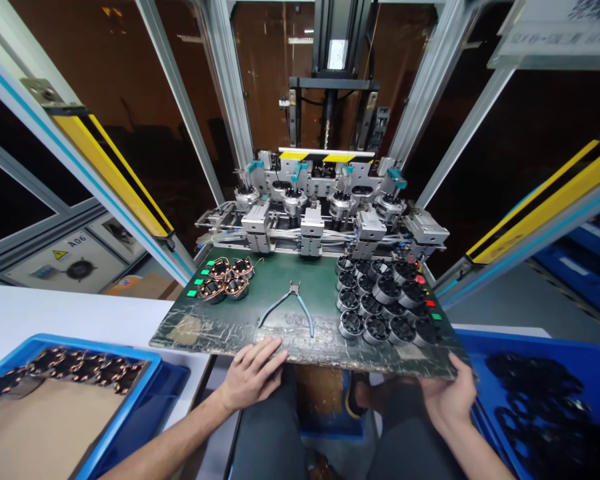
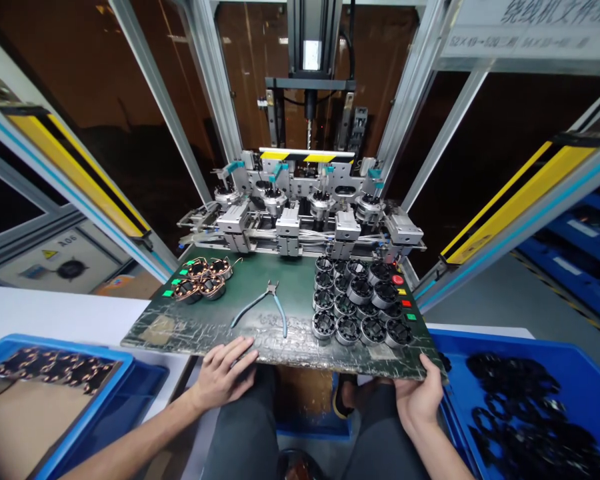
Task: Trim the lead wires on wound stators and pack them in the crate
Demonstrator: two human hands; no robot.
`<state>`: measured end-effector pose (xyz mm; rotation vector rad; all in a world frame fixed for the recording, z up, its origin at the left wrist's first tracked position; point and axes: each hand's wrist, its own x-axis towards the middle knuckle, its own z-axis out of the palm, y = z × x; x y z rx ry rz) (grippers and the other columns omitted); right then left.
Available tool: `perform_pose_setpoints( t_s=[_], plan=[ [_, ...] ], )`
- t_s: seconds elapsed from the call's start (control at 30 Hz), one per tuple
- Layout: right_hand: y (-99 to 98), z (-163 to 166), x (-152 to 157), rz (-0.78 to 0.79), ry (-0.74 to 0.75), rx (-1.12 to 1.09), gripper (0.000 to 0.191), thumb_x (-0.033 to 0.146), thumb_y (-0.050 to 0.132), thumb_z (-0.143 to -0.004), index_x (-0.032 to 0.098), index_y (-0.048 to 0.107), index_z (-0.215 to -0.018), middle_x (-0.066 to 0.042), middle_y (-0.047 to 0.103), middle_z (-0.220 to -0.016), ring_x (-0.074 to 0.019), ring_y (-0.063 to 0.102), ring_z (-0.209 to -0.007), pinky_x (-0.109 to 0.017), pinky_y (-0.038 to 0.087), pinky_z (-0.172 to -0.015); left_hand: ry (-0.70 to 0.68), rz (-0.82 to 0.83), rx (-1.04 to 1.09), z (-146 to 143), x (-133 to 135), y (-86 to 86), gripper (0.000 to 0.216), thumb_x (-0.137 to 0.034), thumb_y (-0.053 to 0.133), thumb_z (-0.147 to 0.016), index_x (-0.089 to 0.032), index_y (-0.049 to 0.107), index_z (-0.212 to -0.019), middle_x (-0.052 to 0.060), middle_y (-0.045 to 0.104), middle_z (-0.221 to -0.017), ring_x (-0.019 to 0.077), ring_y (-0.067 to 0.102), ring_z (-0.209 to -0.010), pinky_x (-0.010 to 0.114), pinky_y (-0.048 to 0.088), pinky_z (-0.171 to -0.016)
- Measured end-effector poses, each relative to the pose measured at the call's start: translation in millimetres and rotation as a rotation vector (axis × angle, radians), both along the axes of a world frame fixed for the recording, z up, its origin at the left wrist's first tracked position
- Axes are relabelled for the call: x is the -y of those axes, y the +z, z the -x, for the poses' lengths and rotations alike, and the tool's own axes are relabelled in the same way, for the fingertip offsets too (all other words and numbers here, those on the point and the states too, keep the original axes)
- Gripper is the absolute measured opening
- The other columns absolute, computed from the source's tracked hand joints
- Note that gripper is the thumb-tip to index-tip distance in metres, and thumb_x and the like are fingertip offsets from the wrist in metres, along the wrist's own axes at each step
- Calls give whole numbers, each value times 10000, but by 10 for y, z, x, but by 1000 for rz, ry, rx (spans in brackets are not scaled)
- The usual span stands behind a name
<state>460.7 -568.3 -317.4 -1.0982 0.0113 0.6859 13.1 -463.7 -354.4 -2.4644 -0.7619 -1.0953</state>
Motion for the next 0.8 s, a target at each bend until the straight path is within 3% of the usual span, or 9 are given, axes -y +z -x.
perform_pose_setpoints(
  t_s=[0.33, 0.8],
  plan=[
    [-85, -40, 16, -21, 6, 2, 441, 431, 850, -799, 233, 834, -1193, -7, 884, -1117, -280, 836, -1020, -478, 721, -971, 14, -3, -18, 16, 3, -40, 777, -355, 883, -952, -356, 620, -1684, 40, 797, -1542, 239, 698, -1465, 374, 428, -1251],
    [-71, -42, 13, -13, 1, -15, 482, 434, 843, -793, 226, 824, -1228, -9, 885, -1117, -315, 834, -1123, -514, 713, -1016, -16, -4, 10, 2, -5, -9, 557, -328, 853, -994, -298, 736, -1537, 52, 853, -1422, 223, 719, -1402, 380, 390, -1295]
  ],
)
